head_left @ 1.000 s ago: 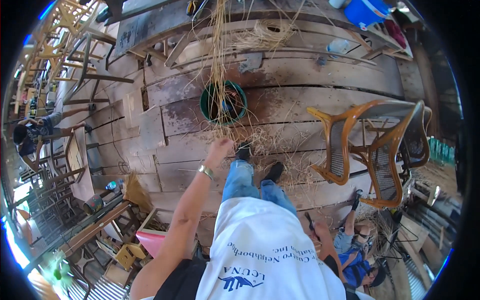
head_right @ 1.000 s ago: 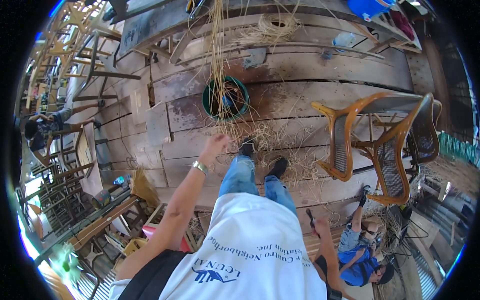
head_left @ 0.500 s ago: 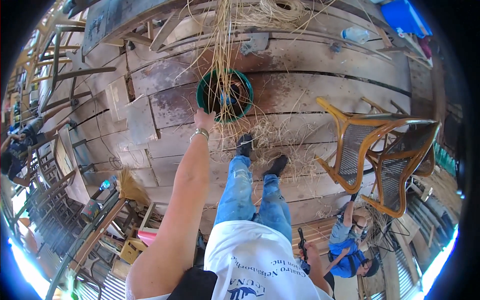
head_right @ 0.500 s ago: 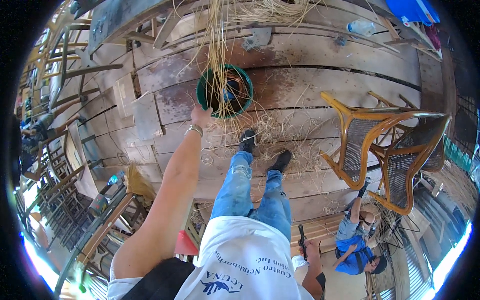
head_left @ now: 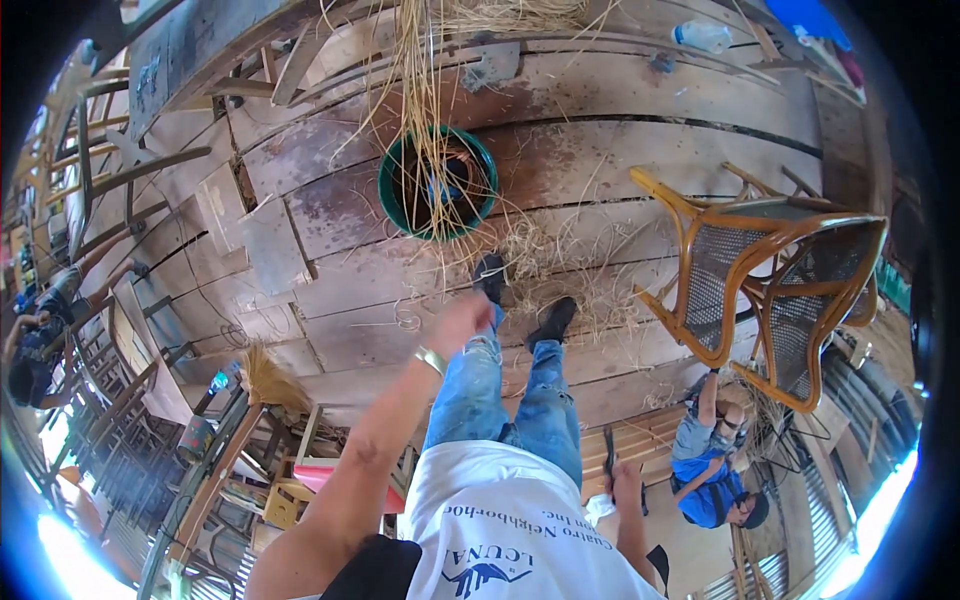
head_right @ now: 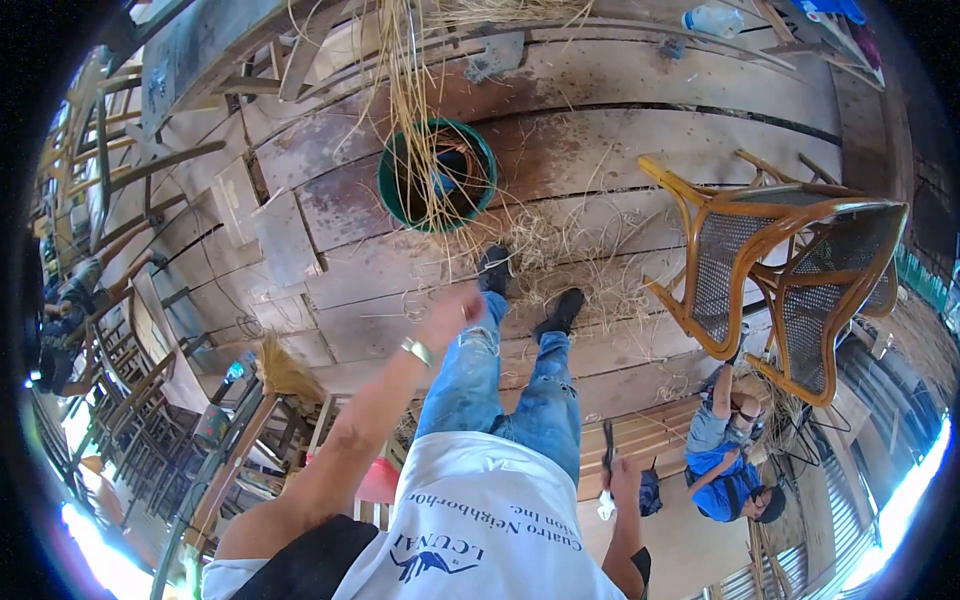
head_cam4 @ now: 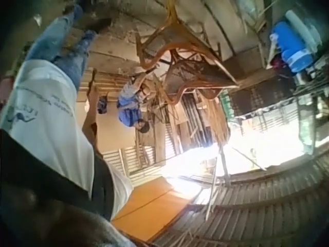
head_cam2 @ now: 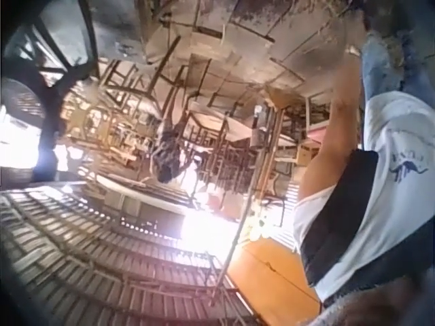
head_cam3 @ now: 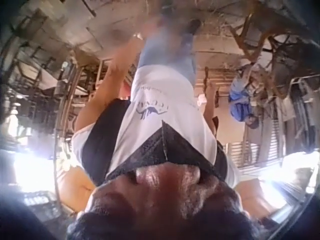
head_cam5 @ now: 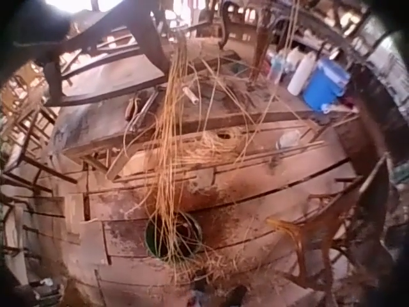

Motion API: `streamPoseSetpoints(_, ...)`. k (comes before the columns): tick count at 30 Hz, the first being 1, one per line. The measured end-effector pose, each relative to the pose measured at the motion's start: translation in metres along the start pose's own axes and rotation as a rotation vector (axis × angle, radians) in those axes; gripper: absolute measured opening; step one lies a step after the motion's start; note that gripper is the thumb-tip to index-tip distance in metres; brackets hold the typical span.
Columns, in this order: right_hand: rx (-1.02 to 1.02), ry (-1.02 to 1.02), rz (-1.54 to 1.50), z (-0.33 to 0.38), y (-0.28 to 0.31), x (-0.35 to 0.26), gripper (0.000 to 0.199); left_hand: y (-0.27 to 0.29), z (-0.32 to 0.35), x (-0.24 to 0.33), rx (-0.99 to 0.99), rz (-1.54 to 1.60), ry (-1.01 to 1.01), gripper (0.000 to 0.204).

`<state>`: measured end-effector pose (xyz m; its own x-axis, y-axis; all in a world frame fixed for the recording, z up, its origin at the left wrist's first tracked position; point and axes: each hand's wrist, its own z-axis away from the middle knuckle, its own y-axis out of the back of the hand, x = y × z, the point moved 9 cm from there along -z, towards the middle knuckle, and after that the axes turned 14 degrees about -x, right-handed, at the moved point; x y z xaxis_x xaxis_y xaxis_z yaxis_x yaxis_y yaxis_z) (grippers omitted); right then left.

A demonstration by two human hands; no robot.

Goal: Trimming and preparing bundles of natural plant fibers using scissors for furniture manufacturing.

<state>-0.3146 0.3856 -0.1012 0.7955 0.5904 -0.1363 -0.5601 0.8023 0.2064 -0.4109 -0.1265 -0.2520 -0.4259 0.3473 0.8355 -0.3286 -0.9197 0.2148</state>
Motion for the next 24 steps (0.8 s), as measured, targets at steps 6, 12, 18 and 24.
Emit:
streamPoseSetpoints(6, 0.159, 0.597, 0.339, -0.063, -0.106, -0.276, 0.020, -0.255, 0.064, 0.031, -0.687, -0.702, 0.089, 0.027)
streamPoseSetpoints(12, -0.234, 1.054, 0.711, -0.047, -0.274, -0.306, 0.019, -0.296, 0.068, 0.117, -0.493, -0.058, -0.217, 0.029)
streamPoseSetpoints(18, -0.951, 0.861, 0.803, -0.014, -0.329, -0.265, 0.021, -0.315, 0.082, 0.065, -0.519, 0.189, -0.117, 0.035)
streamPoseSetpoints(24, -0.826, 1.082, 0.753, 0.035, -0.336, -0.291, 0.020, -0.270, 0.100, 0.076, -0.332, 0.275, -0.161, 0.035)
